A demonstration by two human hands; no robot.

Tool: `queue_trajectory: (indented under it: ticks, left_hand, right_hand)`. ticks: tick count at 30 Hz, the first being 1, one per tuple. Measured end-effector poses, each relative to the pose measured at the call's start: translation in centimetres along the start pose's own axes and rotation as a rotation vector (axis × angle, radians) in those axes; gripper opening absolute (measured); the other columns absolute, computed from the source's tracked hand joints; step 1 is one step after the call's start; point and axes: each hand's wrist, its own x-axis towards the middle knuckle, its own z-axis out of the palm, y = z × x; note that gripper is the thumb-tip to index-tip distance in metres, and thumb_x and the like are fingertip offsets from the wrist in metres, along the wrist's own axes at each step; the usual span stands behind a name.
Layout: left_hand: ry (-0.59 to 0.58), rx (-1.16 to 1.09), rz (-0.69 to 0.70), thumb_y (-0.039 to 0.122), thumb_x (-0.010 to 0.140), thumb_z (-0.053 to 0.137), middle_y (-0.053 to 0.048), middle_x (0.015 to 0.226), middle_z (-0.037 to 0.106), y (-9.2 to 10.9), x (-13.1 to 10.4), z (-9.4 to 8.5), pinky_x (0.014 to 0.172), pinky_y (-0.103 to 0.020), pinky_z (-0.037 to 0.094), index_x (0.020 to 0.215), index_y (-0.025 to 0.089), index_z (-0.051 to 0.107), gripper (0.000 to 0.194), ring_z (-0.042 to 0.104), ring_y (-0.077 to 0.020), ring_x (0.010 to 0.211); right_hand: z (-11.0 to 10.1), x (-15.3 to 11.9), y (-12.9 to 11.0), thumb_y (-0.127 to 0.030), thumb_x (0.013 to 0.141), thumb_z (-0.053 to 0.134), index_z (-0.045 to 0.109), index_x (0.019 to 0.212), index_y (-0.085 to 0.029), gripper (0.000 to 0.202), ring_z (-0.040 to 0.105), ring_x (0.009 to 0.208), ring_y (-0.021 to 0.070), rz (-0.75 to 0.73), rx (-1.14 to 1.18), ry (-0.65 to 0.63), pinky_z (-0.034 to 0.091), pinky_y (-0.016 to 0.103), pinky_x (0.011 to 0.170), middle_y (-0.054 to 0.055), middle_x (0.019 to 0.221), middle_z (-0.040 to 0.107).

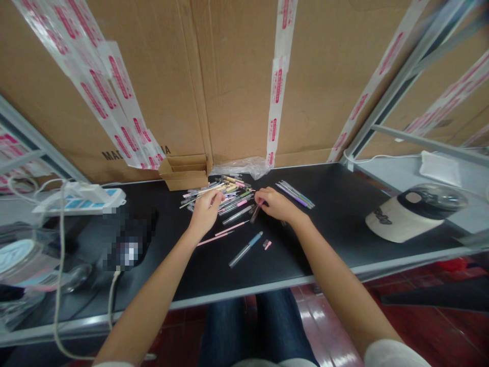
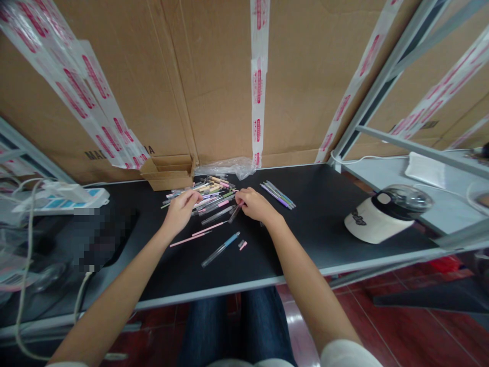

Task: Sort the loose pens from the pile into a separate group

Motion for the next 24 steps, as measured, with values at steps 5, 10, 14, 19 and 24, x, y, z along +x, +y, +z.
queue_trajectory:
  ticks: [5, 10, 14, 19, 24]
  left_hand:
    - [-0.013, 0.0, 0.021, 0.03, 0.087, 0.043, -0.003, 0.078, 0.066, -0.2, 0.1, 0.0, 0.073, -0.028, 0.044, 0.074, 0.019, 0.062, 0.026, 0.06, -0.0178, 0.076]
    - [-0.132, -0.114, 0.164, 0.028, 0.081, 0.057, -0.007, 0.112, 0.066, 0.1, 0.0, 0.2, 0.097, -0.037, 0.04, 0.103, 0.021, 0.066, 0.024, 0.057, -0.0227, 0.107]
    - [-0.185, -0.32, 0.197, 0.032, 0.083, 0.057, -0.008, 0.122, 0.061, 0.8, -0.2, 0.8, 0.103, -0.039, 0.036, 0.112, 0.021, 0.063, 0.032, 0.054, -0.0218, 0.115]
    - [-0.022, -0.453, 0.08, 0.034, 0.084, 0.055, -0.008, 0.106, 0.068, 1.3, -0.3, 0.7, 0.099, -0.035, 0.04, 0.092, 0.018, 0.069, 0.024, 0.06, -0.0209, 0.106]
    - [0.112, -0.485, -0.009, 0.037, 0.083, 0.054, -0.005, 0.084, 0.069, 1.0, 0.0, 0.2, 0.087, -0.031, 0.045, 0.089, 0.017, 0.066, 0.024, 0.064, -0.0191, 0.089]
  right_hand:
    - [-0.2, 0.2, -0.6, -0.005, 0.075, 0.048, 0.055, 0.076, -0.018, 0.014, 0.05, 0.082, 0.0173, 0.0, 0.065, 0.108, 0.04, 0.027, 0.076, 0.004, 0.081, 0.057]
    - [0.0, 0.7, -3.2, -0.025, 0.086, 0.052, 0.061, 0.091, -0.018, 0.013, 0.056, 0.072, 0.0144, -0.021, 0.349, 0.357, 0.044, 0.026, 0.071, 0.005, 0.088, 0.064]
    - [0.7, 1.2, -5.8, -0.028, 0.086, 0.055, 0.066, 0.091, -0.018, 0.016, 0.061, 0.084, 0.0171, -0.142, 0.437, 0.38, 0.044, 0.028, 0.079, 0.006, 0.09, 0.069]
    - [1.2, 1.8, -4.6, -0.023, 0.084, 0.056, 0.066, 0.096, -0.019, 0.016, 0.058, 0.097, 0.02, -0.048, 0.288, 0.365, 0.042, 0.033, 0.087, 0.008, 0.101, 0.067]
    - [1.9, 1.9, 0.1, -0.015, 0.076, 0.058, 0.07, 0.08, -0.017, 0.012, 0.056, 0.085, 0.0205, 0.28, 0.014, 0.287, 0.041, 0.035, 0.082, 0.008, 0.089, 0.066]
